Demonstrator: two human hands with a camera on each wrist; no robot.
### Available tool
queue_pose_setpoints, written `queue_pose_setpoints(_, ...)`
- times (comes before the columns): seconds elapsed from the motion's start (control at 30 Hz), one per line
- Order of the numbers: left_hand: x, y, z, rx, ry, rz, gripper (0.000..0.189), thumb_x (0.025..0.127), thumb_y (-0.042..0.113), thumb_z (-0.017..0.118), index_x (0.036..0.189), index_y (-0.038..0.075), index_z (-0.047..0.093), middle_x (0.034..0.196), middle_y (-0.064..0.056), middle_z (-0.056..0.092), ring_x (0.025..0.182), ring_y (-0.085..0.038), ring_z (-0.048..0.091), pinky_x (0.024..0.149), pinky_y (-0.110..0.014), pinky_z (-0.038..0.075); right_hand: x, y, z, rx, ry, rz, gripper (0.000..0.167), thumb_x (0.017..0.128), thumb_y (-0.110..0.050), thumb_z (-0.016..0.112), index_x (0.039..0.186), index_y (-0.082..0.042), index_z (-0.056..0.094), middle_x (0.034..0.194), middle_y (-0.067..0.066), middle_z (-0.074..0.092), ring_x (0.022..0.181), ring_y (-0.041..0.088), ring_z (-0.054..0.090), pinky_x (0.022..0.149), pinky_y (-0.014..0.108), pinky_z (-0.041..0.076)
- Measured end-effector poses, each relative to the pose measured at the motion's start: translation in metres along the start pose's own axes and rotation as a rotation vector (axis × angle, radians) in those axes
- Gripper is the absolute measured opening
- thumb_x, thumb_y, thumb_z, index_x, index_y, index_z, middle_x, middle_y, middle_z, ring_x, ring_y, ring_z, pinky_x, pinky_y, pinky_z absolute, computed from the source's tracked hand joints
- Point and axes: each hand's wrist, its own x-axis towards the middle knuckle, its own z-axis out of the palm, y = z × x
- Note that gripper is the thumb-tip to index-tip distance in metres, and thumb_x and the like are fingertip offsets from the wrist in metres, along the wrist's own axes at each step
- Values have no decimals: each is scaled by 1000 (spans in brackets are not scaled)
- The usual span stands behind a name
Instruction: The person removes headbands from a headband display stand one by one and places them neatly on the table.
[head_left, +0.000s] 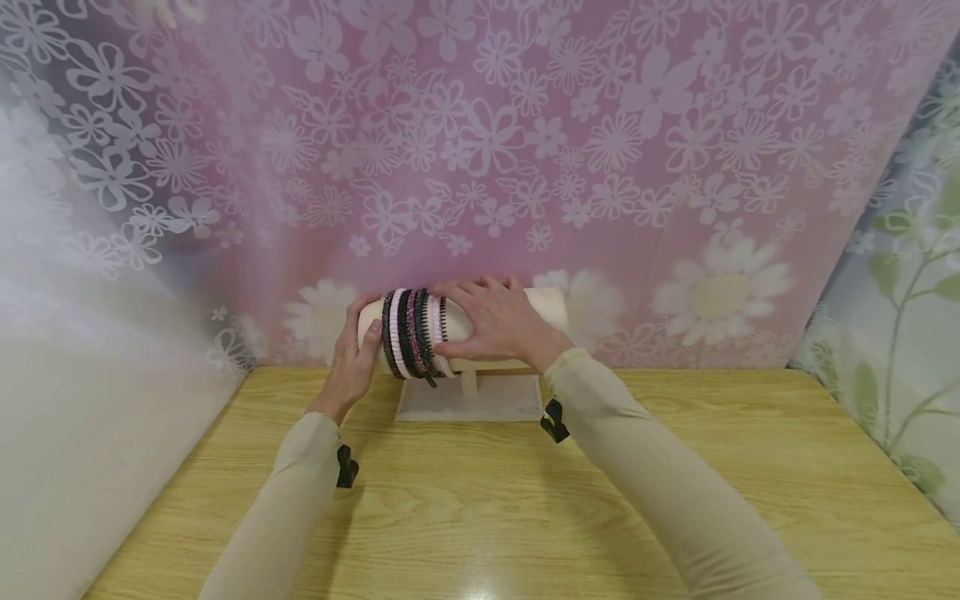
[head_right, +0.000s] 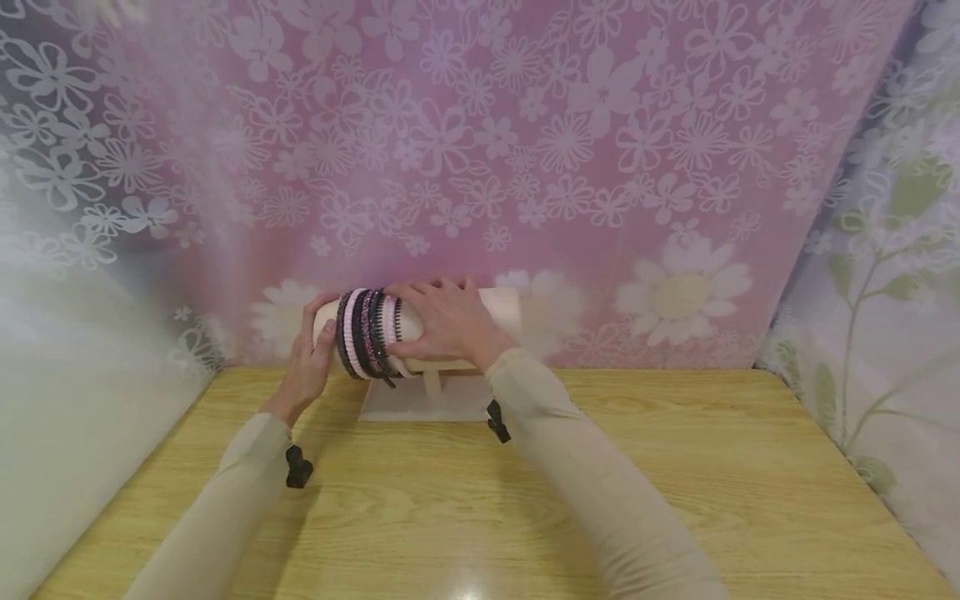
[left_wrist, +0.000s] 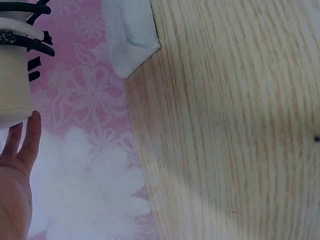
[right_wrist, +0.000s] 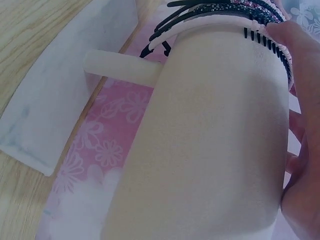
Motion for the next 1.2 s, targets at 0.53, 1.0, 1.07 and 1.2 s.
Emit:
queue_pose_setpoints(0.53,-5,39,-6,-30,-7,-14,48,108,19,42,153,6,36,146,-24,49,115,-39,56,95,-53,44,-3,4,-6,58,-3,-15,82,82,-73,68,149,-30,49,153,0,54,138,29,50,103,53,40)
queue_pose_setpoints(1.0,-2,7,1,-17,25,-23,47,108,26,42,155,18,37,148,-18,50,113,-37,57,93,-53,45,-8,7,-10,71,-21,-6,85,81,-72,69,152,-29,47,153,3,54,140,31,48,109,58,37)
queue_pose_setpoints(1.07,-2,4,1,-12,22,-27,47,109,29,42,155,22,37,148,-15,51,113,-34,57,92,-51,45,-8,8,-11,74,-29,-2,86,82,-72,69,152,-29,47,153,3,54,141,31,47,109,58,36)
queue_pose_setpoints(1.2,-1,2,1,-2,17,-20,46,109,33,42,154,26,37,146,-12,52,111,-30,58,91,-49,47,-9,10,-12,90,-47,7,87,82,-72,69,153,-28,45,155,3,52,142,31,46,110,59,36)
